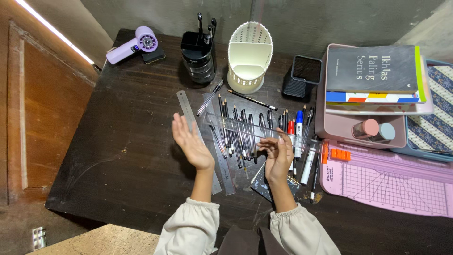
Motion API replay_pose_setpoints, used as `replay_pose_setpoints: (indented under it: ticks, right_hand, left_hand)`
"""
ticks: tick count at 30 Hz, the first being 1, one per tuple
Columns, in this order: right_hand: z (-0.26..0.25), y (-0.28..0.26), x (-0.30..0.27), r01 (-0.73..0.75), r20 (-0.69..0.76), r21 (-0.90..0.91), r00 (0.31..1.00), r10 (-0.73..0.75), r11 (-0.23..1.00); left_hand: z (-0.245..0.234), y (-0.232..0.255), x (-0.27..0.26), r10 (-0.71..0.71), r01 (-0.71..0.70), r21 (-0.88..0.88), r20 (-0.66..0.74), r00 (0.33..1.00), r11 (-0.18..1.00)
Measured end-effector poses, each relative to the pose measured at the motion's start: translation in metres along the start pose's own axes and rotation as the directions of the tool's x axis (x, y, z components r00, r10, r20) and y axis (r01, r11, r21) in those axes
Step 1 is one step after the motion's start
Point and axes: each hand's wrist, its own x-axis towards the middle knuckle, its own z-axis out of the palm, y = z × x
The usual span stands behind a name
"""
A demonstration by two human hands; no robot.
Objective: The person organizes stationery items on a dark wooden desk. They pick up a clear plastic ruler, wipe it with their fingers, and place it into a white plastic basket. They repeat this action with another ruler.
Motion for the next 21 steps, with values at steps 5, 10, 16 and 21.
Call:
replay_pose_setpoints:
  ticks: [5, 10, 16, 21]
  right_hand:
    - [-0.005, 0.009, -0.001, -0.011, -0.013, -0.062, 1.0, 0.01, 0.998]
    - [-0.015, 0.016, 0.0, -0.058, -0.107, -0.032, 0.993, 0.055, 0.998]
    - [-0.008, 0.009, -0.002, -0.04, -0.017, 0.036, 0.999, 0.04, 0.999]
    - [0.0, 0.003, -0.001, -0.011, 0.017, -0.05, 1.0, 0.012, 0.999]
  left_hand:
    - [0.007, -0.014, -0.039, 0.28, -0.501, 0.304, 0.55, 0.787, 0.81]
    - [0.025, -0.017, -0.077, -0.168, -0.594, 0.378, 0.91, 0.379, 0.71]
    - [0.018, -0.014, -0.054, -0.226, -0.644, 0.556, 0.821, 0.525, 0.526]
    - [0.006, -0.006, -0.016, -0.33, -0.641, 0.698, 0.716, 0.615, 0.319]
